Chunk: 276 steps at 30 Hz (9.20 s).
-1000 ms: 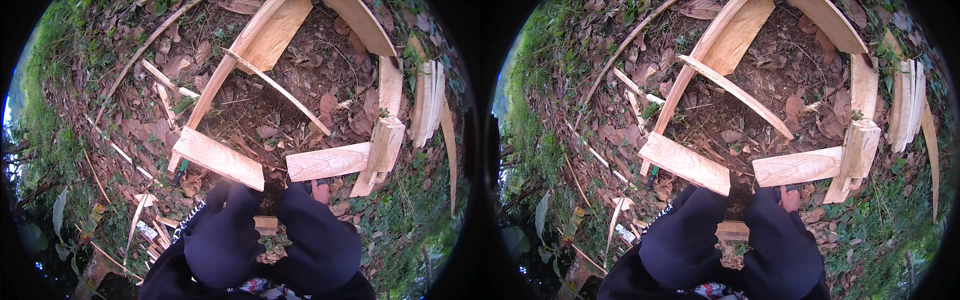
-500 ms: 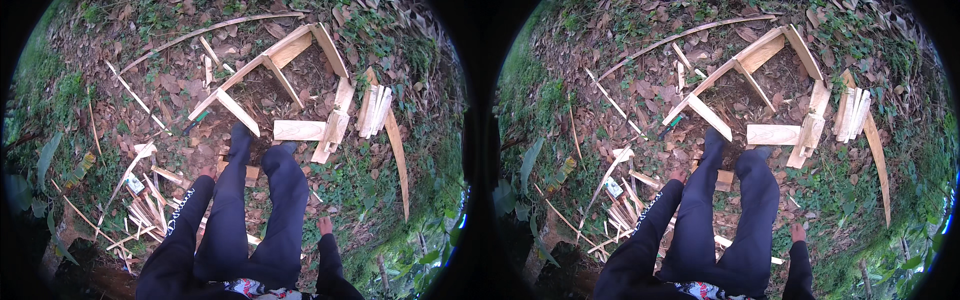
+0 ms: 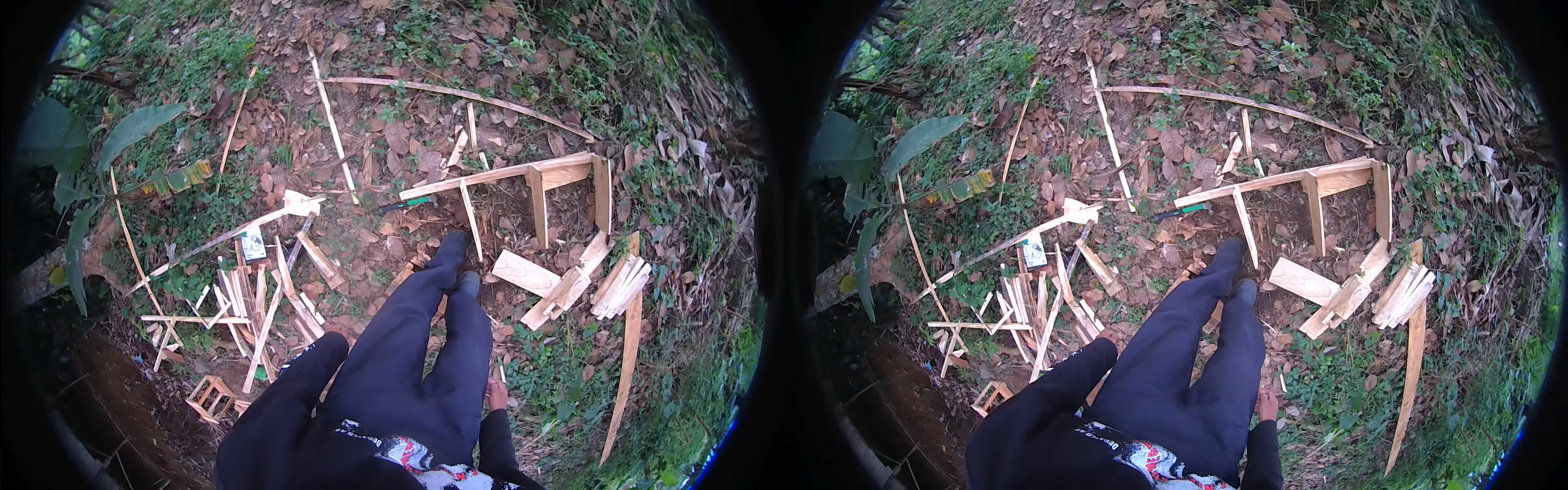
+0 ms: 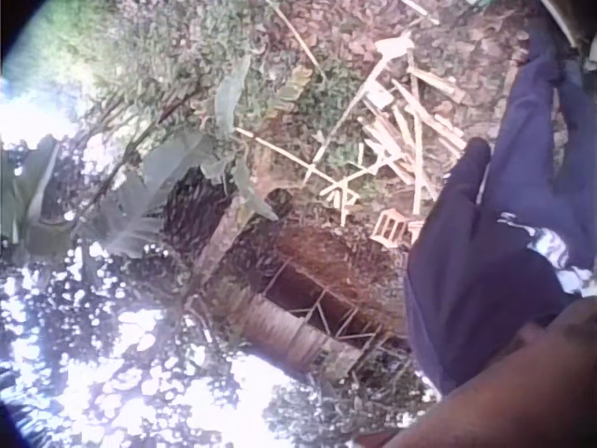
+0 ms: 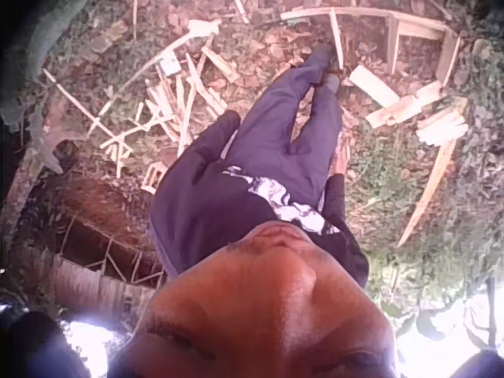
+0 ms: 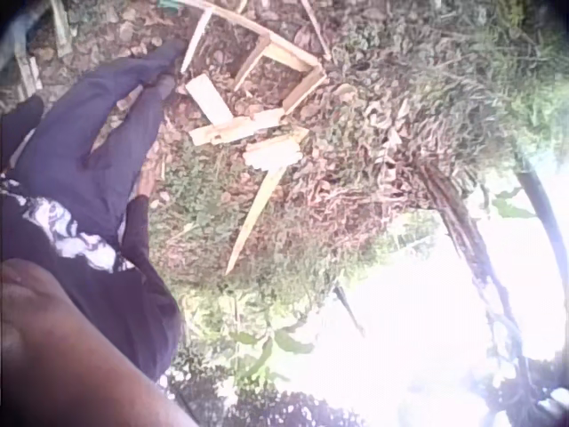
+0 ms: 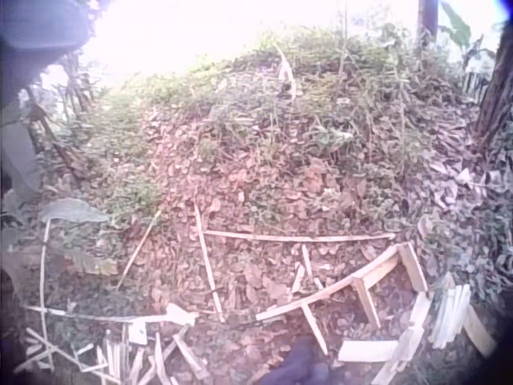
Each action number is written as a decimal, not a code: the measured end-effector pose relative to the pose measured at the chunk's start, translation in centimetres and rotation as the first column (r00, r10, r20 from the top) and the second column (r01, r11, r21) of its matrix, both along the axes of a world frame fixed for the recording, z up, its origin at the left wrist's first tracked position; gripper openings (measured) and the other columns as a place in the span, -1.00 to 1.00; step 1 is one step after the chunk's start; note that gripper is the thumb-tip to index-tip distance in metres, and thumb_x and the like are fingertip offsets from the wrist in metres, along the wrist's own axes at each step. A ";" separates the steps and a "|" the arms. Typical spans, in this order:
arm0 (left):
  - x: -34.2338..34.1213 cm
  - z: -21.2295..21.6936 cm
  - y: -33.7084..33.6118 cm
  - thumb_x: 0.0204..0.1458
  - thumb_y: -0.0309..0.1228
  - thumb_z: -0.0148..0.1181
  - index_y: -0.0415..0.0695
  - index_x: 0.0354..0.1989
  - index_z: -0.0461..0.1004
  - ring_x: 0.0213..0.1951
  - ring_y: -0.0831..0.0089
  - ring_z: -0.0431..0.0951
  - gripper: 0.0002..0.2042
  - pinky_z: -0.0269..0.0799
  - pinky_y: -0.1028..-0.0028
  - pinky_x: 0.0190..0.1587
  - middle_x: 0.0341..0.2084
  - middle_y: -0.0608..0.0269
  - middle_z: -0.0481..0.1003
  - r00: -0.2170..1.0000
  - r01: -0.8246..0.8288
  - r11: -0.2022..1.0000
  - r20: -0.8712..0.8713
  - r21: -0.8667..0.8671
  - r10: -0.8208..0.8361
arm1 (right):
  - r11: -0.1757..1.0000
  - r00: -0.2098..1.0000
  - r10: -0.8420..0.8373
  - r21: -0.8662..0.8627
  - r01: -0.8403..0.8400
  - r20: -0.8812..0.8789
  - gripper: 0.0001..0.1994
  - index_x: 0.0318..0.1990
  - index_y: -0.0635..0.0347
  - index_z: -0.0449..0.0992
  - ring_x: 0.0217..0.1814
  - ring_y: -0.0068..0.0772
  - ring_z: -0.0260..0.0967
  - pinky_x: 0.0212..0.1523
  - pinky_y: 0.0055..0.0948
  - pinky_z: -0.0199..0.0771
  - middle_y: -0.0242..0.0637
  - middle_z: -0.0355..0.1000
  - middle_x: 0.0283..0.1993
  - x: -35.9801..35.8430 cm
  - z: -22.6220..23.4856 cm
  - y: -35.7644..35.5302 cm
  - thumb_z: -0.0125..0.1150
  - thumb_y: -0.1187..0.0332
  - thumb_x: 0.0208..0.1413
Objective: The person assembles a wooden frame on the ground using a hammer to drive nails into the joints. They repeatedly position planks, hammer them together, and adjust the frame's alignment.
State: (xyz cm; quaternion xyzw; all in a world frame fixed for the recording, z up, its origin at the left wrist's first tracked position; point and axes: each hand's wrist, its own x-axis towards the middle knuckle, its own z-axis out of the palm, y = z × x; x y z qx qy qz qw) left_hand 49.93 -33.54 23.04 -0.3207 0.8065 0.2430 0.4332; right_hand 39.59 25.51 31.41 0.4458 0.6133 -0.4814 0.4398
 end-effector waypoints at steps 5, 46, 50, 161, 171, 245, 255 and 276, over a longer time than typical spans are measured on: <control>6.0 4.5 4.5 0.06 -0.04 0.12 -0.12 -0.11 0.59 0.07 0.25 0.50 -0.58 0.40 0.34 0.10 -0.12 0.07 0.57 0.958 -0.019 0.992 0.281 -0.121 0.052 | 0.990 0.990 0.138 0.029 -0.139 0.019 -0.78 -0.21 0.22 0.54 -0.42 -0.58 0.38 -0.41 -0.51 0.41 -0.39 0.46 -0.41 -6.2 -0.1 -1.6 0.03 0.28 0.22; -2.2 2.8 -21.1 0.20 -0.42 -0.04 -0.17 -0.23 0.41 -0.56 0.29 0.65 -0.88 0.45 0.46 -0.70 -0.45 0.12 0.51 -0.198 -0.942 -0.218 0.102 0.254 0.975 | 0.587 0.578 0.809 0.155 -0.794 -0.105 -0.83 -0.20 0.24 0.55 -0.41 -0.54 0.49 -0.41 -0.52 0.49 -0.21 0.57 -0.33 -34.4 2.8 -44.0 0.08 0.35 0.24; -1.7 -0.9 -21.6 0.05 -0.32 0.11 -0.12 -0.31 0.52 -0.42 0.29 0.63 -0.85 0.51 0.33 -0.32 -0.44 0.10 0.58 0.142 -0.976 0.133 0.045 0.171 0.989 | 0.514 0.497 0.855 0.109 -0.851 -0.145 -0.81 -0.17 0.27 0.55 -0.33 -0.47 0.53 -0.32 -0.44 0.51 -0.20 0.57 -0.32 -36.8 2.2 -46.9 0.10 0.34 0.22; -56.8 10.7 10.2 0.06 -0.20 0.28 -0.24 -0.27 0.52 -0.40 0.18 0.57 -0.69 0.44 0.27 -0.26 -0.50 0.04 0.55 0.291 0.923 0.378 -0.505 -0.077 -0.813 | 0.262 0.303 -0.951 0.361 0.895 -0.062 -0.83 -0.35 0.19 0.47 -0.42 -0.39 0.44 -0.38 -0.37 0.47 -0.27 0.43 -0.49 16.7 8.0 -73.4 0.06 0.29 0.12; -50.0 11.3 22.1 0.10 -0.17 0.23 -0.27 -0.22 0.49 -0.27 -0.12 0.54 -0.65 0.40 0.09 -0.19 -0.38 -0.18 0.54 0.271 0.917 0.384 -0.536 -0.110 -0.800 | 0.061 0.044 -0.991 0.137 0.989 0.126 -0.80 -0.12 0.24 0.40 -0.40 -0.31 0.54 -0.45 -0.39 0.56 -0.06 0.54 -0.32 22.6 9.8 -53.0 -0.11 0.34 0.26; -39.5 -31.8 45.7 0.13 -0.33 0.19 -0.34 -0.05 0.44 -0.18 -0.07 0.46 -0.67 0.40 0.16 -0.12 -0.25 -0.10 0.42 0.341 0.777 0.620 -0.758 -0.107 -0.557 | 0.794 0.380 -0.608 -0.528 0.301 -0.697 -0.60 -0.08 0.37 0.44 -0.31 -0.51 0.47 -0.31 -0.49 0.65 -0.31 0.42 -0.23 -40.7 -47.2 20.9 0.24 0.13 0.22; -39.8 -32.6 45.4 0.16 -0.24 0.15 -0.32 -0.06 0.45 -0.24 -0.11 0.49 -0.65 0.39 0.13 -0.15 -0.34 -0.12 0.47 0.404 0.781 0.624 -0.737 -0.031 -0.543 | 0.781 0.380 -0.625 -0.549 0.298 -0.682 -0.62 -0.09 0.30 0.42 -0.36 -0.56 0.46 -0.34 -0.53 0.62 -0.34 0.43 -0.28 -40.6 -47.1 20.9 0.24 0.12 0.23; -38.8 -27.2 43.3 0.08 -0.33 0.27 -0.21 0.24 0.29 -0.20 0.46 0.46 -0.45 0.40 0.47 -0.19 -0.19 0.22 0.41 0.375 0.629 0.776 -0.859 -0.041 -0.350 | 0.942 0.263 -0.259 -0.183 0.280 -0.929 -0.76 -0.09 0.35 0.47 -0.24 -0.54 0.51 -0.18 -0.55 0.52 -0.27 0.54 -0.27 -27.6 -41.4 28.8 0.12 0.31 0.28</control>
